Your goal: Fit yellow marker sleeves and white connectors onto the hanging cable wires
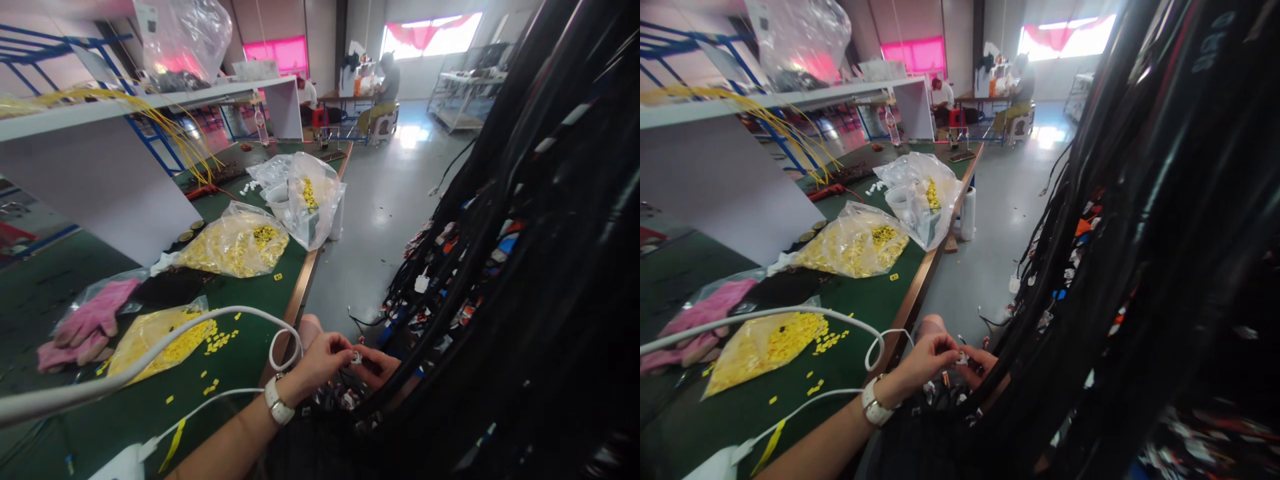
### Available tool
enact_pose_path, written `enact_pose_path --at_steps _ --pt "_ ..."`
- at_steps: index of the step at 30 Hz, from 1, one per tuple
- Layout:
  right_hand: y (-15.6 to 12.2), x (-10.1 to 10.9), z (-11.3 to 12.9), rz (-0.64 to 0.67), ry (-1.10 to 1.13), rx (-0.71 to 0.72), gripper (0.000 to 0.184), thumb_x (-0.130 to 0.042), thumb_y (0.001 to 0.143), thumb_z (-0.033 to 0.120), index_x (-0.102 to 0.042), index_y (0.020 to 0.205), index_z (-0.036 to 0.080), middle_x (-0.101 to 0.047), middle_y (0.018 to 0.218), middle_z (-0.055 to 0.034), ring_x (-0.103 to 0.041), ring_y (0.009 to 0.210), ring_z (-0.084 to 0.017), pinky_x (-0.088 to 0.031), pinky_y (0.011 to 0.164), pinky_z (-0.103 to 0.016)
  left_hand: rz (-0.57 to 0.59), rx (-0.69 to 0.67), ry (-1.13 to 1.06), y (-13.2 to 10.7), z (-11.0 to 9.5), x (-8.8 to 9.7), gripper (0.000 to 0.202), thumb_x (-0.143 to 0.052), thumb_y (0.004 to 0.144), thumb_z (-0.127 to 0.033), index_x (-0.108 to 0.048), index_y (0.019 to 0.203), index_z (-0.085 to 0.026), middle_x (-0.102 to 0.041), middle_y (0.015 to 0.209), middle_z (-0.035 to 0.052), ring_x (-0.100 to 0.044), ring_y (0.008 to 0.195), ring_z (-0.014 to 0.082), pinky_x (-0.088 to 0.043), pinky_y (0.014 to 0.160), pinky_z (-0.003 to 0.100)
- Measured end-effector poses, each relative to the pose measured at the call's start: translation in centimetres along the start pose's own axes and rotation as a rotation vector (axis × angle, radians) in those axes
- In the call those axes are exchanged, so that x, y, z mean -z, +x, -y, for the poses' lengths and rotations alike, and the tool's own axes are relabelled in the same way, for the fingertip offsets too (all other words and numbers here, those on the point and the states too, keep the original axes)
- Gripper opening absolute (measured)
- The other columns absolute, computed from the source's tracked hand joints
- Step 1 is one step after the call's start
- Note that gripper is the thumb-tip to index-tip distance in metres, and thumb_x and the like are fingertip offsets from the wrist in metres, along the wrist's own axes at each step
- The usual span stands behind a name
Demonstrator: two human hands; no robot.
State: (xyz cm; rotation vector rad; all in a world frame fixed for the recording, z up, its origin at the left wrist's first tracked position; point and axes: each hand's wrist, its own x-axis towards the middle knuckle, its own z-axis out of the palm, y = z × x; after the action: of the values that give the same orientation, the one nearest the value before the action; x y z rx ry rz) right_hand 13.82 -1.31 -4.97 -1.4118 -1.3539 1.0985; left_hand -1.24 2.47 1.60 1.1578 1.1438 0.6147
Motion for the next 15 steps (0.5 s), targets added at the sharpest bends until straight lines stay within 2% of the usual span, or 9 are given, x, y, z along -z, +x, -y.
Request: enact_pose_path --at_steps 15 --pt "0.13 0.2 0.3 -0.029 -0.002 0.019 0.03 -0.068 0.065 0.041 -0.078 0.091 0.029 -0.056 0.054 0.004 -0.047 0.045 -0.012 -0.036 0.044 -0.025 0.01 0.037 -0.074 0.02 0.01 0.08 0.021 -0.07 0.063 -0.032 -0.06 0.069 -0.014 -0.058 0.065 -0.0001 -0.051 0.064 0.0128 -0.037 0.062 0.025"
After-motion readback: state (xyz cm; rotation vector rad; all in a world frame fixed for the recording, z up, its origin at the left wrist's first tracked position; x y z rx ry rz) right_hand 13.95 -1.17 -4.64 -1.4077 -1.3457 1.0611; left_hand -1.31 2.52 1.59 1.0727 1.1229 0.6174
